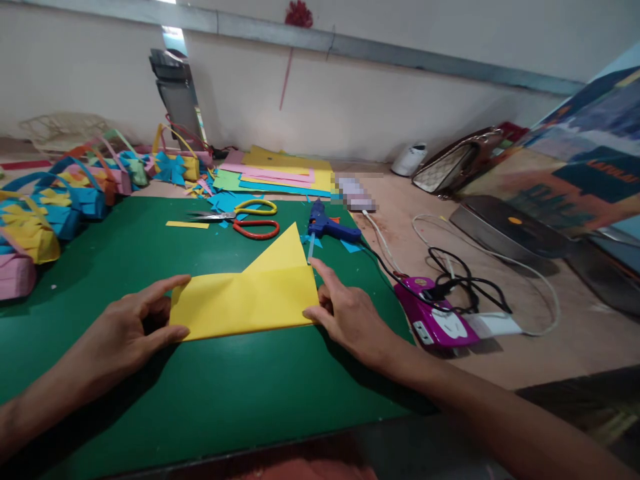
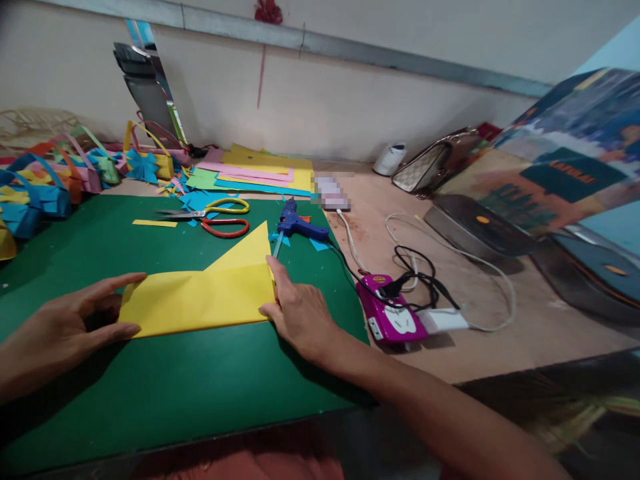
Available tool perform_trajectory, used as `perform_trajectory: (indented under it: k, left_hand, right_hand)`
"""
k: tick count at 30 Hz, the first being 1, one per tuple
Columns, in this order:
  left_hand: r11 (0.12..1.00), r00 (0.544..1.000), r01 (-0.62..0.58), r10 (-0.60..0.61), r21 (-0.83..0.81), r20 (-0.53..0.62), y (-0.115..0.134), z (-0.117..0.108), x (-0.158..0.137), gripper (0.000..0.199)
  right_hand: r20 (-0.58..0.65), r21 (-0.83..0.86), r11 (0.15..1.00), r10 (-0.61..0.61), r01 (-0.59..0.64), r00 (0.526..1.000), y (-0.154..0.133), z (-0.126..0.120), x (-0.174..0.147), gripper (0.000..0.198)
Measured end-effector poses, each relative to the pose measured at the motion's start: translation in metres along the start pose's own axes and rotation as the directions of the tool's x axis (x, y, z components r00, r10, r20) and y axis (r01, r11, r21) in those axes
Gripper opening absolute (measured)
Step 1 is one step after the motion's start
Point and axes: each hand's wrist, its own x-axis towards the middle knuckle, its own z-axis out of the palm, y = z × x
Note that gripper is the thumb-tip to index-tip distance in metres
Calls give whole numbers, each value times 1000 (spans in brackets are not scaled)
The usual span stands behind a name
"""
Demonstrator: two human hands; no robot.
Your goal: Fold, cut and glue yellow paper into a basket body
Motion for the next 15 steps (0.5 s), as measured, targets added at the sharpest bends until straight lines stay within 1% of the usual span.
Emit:
perform_trajectory:
  k: [7, 11, 15]
  left_hand:
    - [1000, 1000, 26, -26, 4, 15, 7, -3, -1, 73]
    - [1000, 1000, 4, -4, -1, 6, 7, -2, -1, 73]
    - [1000, 1000, -18, 18, -8, -2, 5, -1, -1, 70]
  right_hand:
    - [-12, -61, 998, -32, 32, 999, 2, 4, -3, 75]
    - [-47, -133, 986, -105, 98, 993, 5, 7, -6, 74]
    - [-55, -141, 979, -159, 150, 986, 7, 8, -8, 73]
